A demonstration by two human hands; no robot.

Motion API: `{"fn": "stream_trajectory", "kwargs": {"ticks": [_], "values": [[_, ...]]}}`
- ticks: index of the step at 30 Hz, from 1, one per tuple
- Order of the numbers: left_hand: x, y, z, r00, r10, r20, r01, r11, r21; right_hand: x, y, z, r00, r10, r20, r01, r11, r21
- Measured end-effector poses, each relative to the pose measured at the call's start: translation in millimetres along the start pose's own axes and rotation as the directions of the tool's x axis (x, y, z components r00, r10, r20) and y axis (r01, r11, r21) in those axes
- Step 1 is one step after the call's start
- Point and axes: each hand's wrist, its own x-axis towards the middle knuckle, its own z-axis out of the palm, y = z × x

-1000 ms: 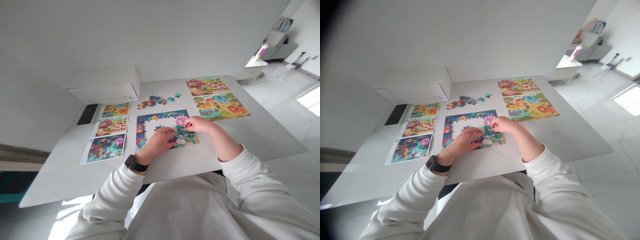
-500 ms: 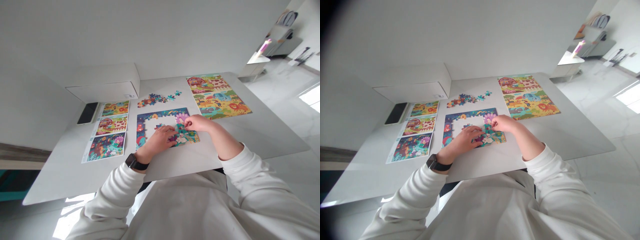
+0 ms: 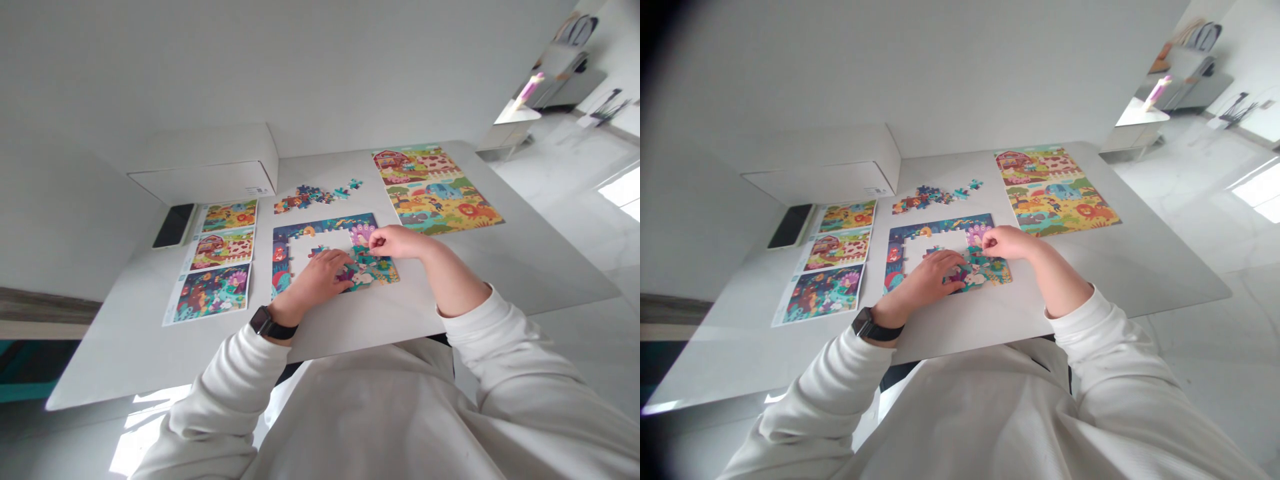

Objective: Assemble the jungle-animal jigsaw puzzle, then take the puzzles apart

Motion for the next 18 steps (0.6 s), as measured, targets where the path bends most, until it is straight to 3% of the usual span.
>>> {"fn": "stream_trajectory", "kwargs": {"ticks": [5, 11, 15, 18], "values": [[0.0, 1.5, -0.4, 1.000, -0.021, -0.004, 0.021, 1.000, 0.010, -0.1, 3.6, -1.6, 0.999, 0.021, 0.037, -0.024, 0.997, 0.075], [-1.1, 4.1, -1.0, 0.995, -0.051, -0.091, 0.044, 0.996, -0.082, -1.8, 4.9, -4.5, 0.999, -0.001, 0.053, -0.018, 0.936, 0.351], [-0.1, 6.4, -3.1, 0.964, -0.186, -0.190, 0.131, 0.954, -0.268, -5.4, -8.0, -5.5, 0.998, -0.020, 0.054, -0.010, 0.860, 0.510], [2.8, 4.9, -2.7, 0.928, -0.310, -0.204, 0.173, 0.847, -0.502, -4.8, -18.8, -0.1, 1.000, -0.013, 0.028, -0.007, 0.801, 0.599]]}}
